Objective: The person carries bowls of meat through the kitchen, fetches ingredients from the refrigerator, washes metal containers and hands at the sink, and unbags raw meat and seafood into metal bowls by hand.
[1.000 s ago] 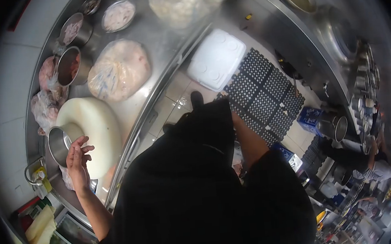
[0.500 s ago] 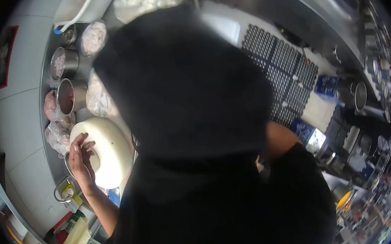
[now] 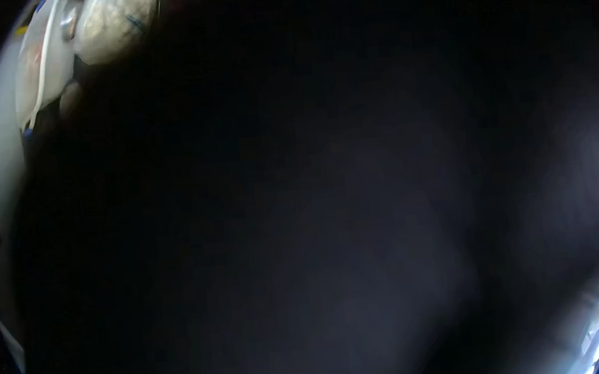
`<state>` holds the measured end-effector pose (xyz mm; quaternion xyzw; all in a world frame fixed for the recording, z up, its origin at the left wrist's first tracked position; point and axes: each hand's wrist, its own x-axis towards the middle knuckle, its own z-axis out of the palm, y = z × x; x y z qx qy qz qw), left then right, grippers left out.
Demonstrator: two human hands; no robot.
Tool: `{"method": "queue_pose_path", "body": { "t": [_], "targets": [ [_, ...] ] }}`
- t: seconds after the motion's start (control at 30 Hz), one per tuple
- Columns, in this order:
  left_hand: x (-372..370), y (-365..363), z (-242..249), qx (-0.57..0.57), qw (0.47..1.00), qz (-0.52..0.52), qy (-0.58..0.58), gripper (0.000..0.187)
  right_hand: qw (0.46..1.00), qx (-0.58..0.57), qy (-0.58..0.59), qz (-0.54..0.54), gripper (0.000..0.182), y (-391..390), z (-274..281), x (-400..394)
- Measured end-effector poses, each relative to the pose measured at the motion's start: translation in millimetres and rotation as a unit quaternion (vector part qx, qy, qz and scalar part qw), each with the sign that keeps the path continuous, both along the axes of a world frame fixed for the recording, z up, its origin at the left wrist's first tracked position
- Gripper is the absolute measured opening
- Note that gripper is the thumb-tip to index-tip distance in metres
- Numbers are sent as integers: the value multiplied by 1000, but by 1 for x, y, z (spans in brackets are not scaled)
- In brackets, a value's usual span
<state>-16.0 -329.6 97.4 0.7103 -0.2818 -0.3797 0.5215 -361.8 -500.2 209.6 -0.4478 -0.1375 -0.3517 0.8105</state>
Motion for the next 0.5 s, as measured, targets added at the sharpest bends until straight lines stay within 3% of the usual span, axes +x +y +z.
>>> {"method": "queue_pose_path", "body": {
  "t": [0.07, 0.2, 0.27, 0.5],
  "targets": [
    [13, -4, -7, -1, 999, -15, 37, 43, 998, 29, 32, -39, 27, 20, 16, -5],
    [10, -18, 2, 34, 997, -59, -42, 38, 990, 82, 69, -91, 17, 24, 25, -41],
    [8, -25, 4, 21, 997, -65, -47, 37, 986, 85, 85, -112, 15, 37, 40, -15],
    [11, -28, -2, -2, 996, -81, -41, 35, 960, 136, 171, -176, 21, 32, 61, 2]
  ]
}}
